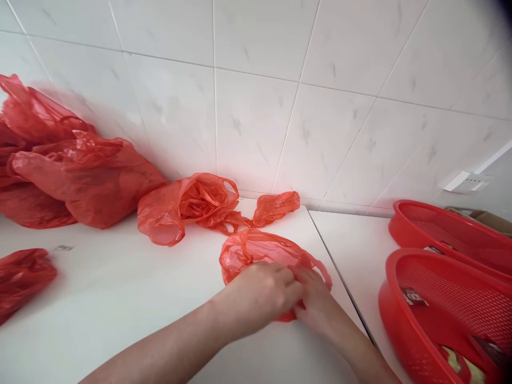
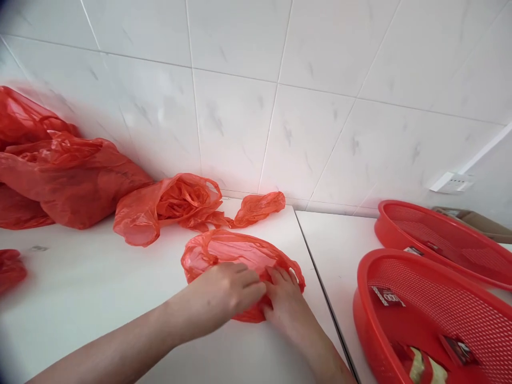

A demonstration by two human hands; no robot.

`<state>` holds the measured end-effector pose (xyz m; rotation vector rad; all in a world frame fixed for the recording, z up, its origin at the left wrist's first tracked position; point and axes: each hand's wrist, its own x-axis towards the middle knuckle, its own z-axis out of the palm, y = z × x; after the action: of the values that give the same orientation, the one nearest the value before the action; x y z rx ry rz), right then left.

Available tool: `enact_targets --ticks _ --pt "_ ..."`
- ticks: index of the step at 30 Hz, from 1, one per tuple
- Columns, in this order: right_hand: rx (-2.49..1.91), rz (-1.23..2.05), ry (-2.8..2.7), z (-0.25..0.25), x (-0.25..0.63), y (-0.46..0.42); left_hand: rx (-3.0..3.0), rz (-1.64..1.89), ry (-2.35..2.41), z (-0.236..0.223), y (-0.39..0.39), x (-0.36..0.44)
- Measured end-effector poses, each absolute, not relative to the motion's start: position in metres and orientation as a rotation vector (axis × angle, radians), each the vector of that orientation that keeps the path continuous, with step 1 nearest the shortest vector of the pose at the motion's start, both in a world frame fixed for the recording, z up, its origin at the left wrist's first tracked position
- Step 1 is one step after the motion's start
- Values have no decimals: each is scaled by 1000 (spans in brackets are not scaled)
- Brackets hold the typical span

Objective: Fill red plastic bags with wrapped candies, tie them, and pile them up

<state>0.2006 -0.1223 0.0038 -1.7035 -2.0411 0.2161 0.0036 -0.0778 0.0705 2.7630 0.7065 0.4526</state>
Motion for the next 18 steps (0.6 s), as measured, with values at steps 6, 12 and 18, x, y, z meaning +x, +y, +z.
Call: enact_targets --ticks 6,12,18 --pt "-1696 881 -1874 10 232 -130 2566 222 1129 40 -24 -12" --pt "-1630 766 -1350 4 237 -119 2727 294 1009 47 -32 -22" --pt "-1703 144 -1573 -14 226 -113 3139 827 557 40 -46 -23"
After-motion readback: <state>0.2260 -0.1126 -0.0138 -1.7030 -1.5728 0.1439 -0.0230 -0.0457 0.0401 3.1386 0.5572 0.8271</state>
